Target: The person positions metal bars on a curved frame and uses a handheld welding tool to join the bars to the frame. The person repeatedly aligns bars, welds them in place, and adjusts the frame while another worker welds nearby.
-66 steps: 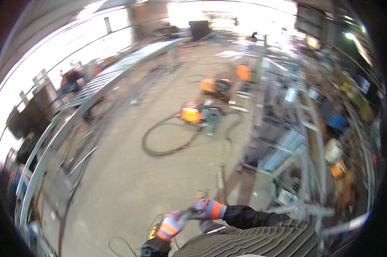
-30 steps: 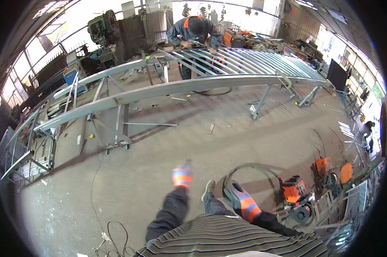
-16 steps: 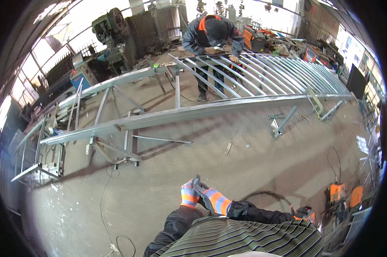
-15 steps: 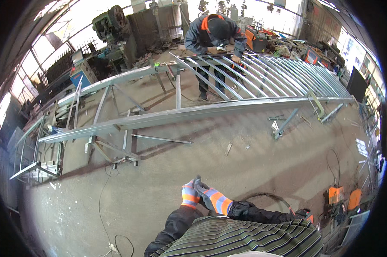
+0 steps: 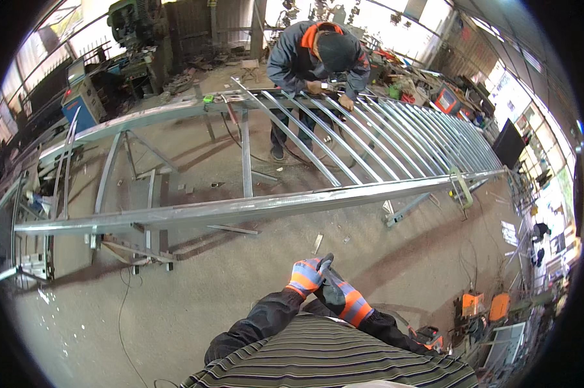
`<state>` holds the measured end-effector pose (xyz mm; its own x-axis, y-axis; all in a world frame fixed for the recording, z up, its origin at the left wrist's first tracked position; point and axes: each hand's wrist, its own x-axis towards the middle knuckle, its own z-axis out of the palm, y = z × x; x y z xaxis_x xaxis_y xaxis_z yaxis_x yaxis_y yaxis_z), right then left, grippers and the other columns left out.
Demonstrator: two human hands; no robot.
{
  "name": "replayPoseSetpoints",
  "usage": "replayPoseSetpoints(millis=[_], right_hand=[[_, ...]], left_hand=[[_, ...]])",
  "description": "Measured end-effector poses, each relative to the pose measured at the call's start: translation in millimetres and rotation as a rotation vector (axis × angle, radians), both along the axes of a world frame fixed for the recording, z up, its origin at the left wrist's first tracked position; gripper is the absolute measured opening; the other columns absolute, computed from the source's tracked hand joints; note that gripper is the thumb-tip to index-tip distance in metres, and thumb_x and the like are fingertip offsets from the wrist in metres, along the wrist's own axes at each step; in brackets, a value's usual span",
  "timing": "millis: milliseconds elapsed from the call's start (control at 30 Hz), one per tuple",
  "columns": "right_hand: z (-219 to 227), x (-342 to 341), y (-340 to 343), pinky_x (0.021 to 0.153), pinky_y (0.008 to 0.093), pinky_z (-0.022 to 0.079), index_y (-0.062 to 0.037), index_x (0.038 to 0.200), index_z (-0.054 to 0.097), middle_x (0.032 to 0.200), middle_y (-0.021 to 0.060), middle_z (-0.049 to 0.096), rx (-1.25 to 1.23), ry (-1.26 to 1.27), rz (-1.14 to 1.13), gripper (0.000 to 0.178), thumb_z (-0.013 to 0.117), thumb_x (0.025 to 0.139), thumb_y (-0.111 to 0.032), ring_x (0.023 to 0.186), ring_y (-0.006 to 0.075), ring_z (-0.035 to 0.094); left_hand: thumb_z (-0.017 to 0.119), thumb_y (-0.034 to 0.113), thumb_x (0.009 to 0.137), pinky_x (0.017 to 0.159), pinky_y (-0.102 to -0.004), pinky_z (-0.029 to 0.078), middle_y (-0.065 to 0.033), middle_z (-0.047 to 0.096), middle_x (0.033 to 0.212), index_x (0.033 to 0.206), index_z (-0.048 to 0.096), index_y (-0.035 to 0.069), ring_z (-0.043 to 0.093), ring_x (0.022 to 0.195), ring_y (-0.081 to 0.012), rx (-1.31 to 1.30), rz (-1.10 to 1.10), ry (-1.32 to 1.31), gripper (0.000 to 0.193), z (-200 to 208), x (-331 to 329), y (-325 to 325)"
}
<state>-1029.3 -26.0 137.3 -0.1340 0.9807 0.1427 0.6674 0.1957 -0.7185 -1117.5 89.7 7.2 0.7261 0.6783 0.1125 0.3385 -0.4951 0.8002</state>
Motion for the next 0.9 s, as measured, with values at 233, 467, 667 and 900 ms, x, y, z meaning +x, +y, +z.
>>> replayPoseSetpoints(millis=[233, 467, 667, 900], right_hand=[[-20.6, 59.3, 47.3, 0.099, 0.0428, 0.05, -0.0024, 0.132, 0.053, 0.13, 0.0213, 0.059, -0.013, 0.166, -0.206, 0.042, 0.068, 0.093, -0.008, 0.121, 0.0406, 0.058], [-53.7, 191.7, 93.4, 0.105, 0.0335, 0.045, -0.0046, 0.137, 0.054, 0.136, 0.0124, 0.061, -0.143, 0.544, -0.254, 0.041, 0.066, 0.099, -0.013, 0.124, 0.0241, 0.058], [-60.5, 274.7, 126.7, 0.111, 0.031, 0.041, -0.0009, 0.149, 0.045, 0.145, 0.0116, 0.054, 0.081, 0.763, 0.065, 0.049, 0.059, 0.102, -0.011, 0.13, 0.0243, 0.053], [-34.1, 374.0, 81.1, 0.116, 0.0409, 0.041, -0.0062, 0.159, 0.036, 0.152, 0.0119, 0.053, -0.813, 1.608, -0.317, 0.056, 0.054, 0.108, -0.023, 0.136, 0.0209, 0.055]], left_hand=[[0.058, 0.026, 0.099, 0.071, -0.0457, 0.054, -0.0209, 0.072, 0.092, 0.112, 0.075, 0.009, 0.07, 0.086, -0.0408, 0.03, -0.113, -0.07, 0.027, 19.0, 54.8, 60.3], [0.066, 0.02, 0.091, 0.071, -0.0436, 0.055, -0.0225, 0.074, 0.094, 0.103, 0.073, 0.002, 0.072, 0.084, -0.0398, -0.032, -0.024, -0.155, 0.023, 41.1, 158.1, 117.1], [0.069, 0.026, 0.089, 0.059, -0.0425, 0.048, -0.019, 0.065, 0.072, 0.088, 0.074, 0.006, 0.066, 0.068, -0.0396, 0.211, -0.068, 0.104, 0.021, 64.4, 223.5, 149.0], [0.064, 0.008, 0.095, 0.064, -0.032, 0.054, -0.0109, 0.076, 0.082, 0.095, 0.072, -0.004, 0.07, 0.072, -0.0157, -0.065, 0.358, -0.107, 0.015, 105.2, 215.5, 264.3]])
